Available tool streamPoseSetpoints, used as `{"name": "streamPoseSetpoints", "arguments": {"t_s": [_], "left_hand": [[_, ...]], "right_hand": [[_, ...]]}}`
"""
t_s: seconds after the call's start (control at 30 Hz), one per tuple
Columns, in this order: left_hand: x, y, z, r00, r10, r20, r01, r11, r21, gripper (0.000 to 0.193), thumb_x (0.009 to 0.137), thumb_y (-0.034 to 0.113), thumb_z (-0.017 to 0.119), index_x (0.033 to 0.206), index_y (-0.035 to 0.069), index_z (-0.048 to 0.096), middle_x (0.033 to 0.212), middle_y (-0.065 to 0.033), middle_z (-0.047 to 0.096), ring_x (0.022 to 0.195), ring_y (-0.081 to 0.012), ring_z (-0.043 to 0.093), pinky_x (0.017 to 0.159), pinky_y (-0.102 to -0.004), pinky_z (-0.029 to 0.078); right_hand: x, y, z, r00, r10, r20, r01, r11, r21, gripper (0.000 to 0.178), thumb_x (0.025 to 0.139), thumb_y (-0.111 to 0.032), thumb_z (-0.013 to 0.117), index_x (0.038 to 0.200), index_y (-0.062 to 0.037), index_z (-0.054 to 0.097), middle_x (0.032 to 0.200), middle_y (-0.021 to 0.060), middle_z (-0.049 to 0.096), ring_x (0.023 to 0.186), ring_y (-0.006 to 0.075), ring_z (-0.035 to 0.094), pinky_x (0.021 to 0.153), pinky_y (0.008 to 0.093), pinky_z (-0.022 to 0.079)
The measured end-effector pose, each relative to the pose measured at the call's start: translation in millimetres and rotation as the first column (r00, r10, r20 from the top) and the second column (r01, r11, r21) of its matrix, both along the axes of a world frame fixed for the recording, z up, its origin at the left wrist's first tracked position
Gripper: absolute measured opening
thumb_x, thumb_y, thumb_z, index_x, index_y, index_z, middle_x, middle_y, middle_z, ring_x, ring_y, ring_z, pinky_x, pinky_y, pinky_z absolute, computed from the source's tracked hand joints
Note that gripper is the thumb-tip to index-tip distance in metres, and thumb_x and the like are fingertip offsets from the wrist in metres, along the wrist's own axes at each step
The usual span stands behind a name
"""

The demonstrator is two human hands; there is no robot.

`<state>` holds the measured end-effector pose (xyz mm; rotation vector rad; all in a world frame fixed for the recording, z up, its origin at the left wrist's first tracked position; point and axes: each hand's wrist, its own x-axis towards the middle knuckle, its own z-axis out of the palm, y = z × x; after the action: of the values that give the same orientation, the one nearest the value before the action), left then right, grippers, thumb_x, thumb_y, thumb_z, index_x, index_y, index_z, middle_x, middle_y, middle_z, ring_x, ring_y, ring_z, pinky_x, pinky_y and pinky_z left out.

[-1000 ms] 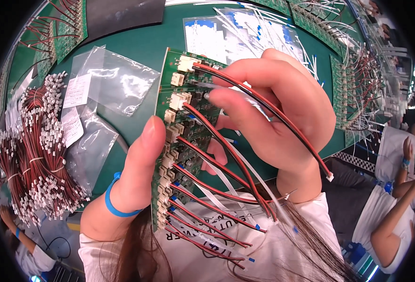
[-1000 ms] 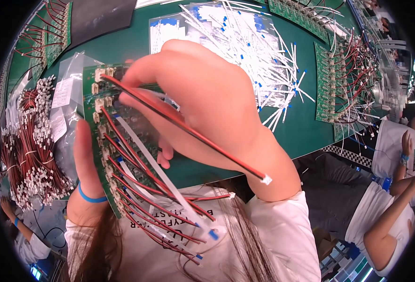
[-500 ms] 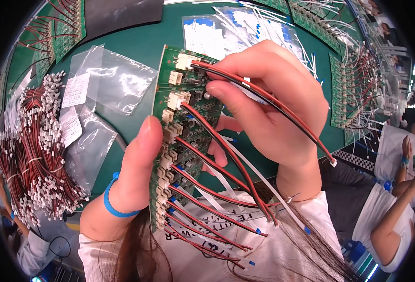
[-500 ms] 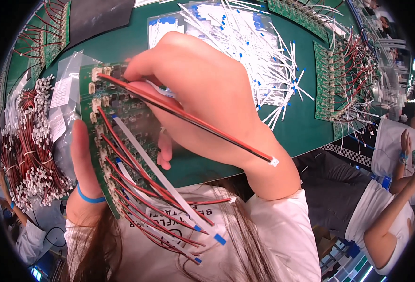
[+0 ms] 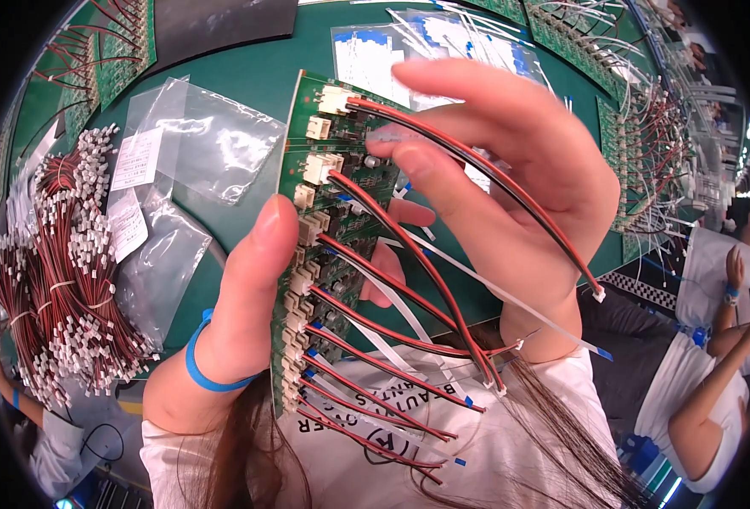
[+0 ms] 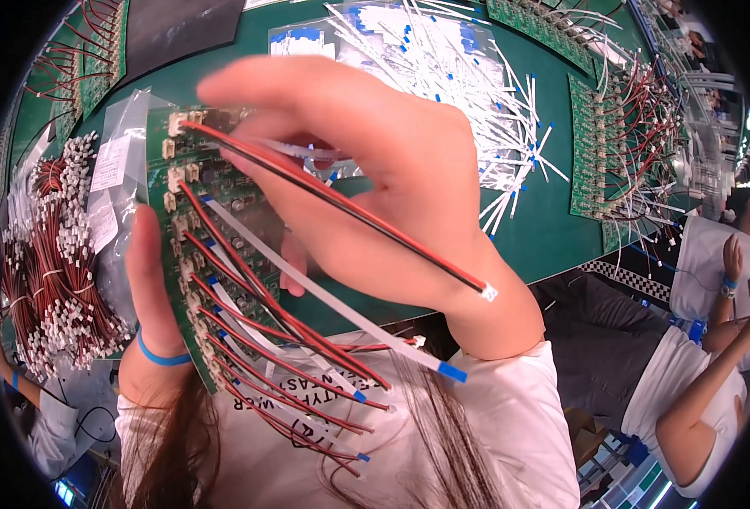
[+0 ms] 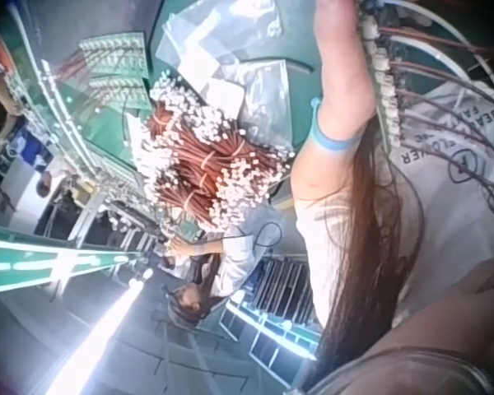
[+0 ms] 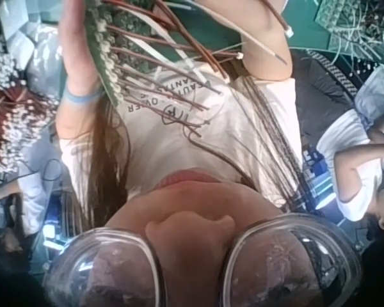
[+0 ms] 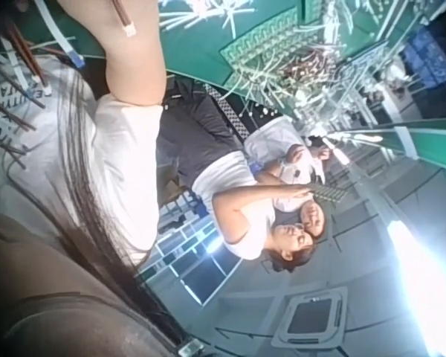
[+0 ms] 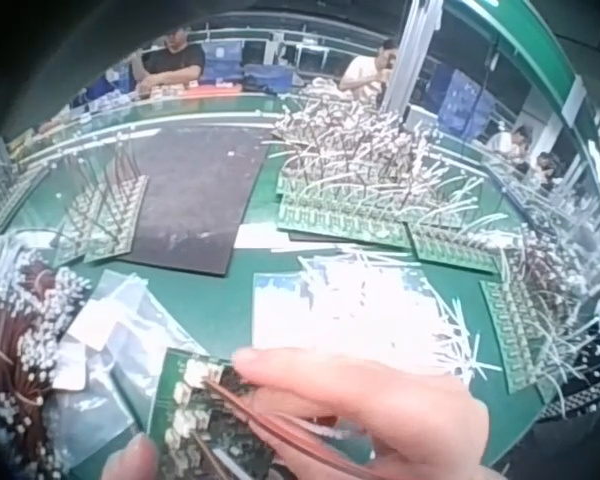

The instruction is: The person assembles circuit boards by picking up ribbon cables and wire harnesses and plugging them into board connectors by hand.

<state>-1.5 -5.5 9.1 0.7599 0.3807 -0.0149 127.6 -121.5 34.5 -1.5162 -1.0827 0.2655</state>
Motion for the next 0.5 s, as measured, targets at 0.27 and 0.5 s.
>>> {"name": "streamPoseSetpoints", "arguments": {"t_s": [0.27,0.5], "left_hand": [[-3.9,6.4,-4.4,0.988,-0.150,0.025,0.146,0.984,0.104,0.074,0.088,0.062,0.034,0.124,-0.002,0.046,0.100,-0.0105,0.061,0.085,-0.0135,0.058,0.073,-0.0250,0.047],[-3.7,-1.0,5.3,0.997,-0.063,-0.049,0.065,0.998,0.027,0.071,0.089,0.061,0.034,0.119,-0.002,0.048,0.092,-0.0080,0.061,0.084,-0.0138,0.058,0.074,-0.0251,0.047]], "right_hand": [[-4.8,1.0,0.8,0.997,-0.079,-0.026,0.077,0.996,-0.052,0.016,0.074,0.009,0.066,0.089,0.0053,0.064,0.078,0.0101,0.066,0.070,0.0128,0.065,0.053,0.0193,0.050],[1.2,4.4,-11.8,0.969,-0.106,0.224,0.093,0.993,0.070,0.017,0.071,0.009,0.069,0.087,0.0035,0.064,0.075,0.0058,0.064,0.054,0.0050,0.057,0.043,0.0149,0.032]]}}
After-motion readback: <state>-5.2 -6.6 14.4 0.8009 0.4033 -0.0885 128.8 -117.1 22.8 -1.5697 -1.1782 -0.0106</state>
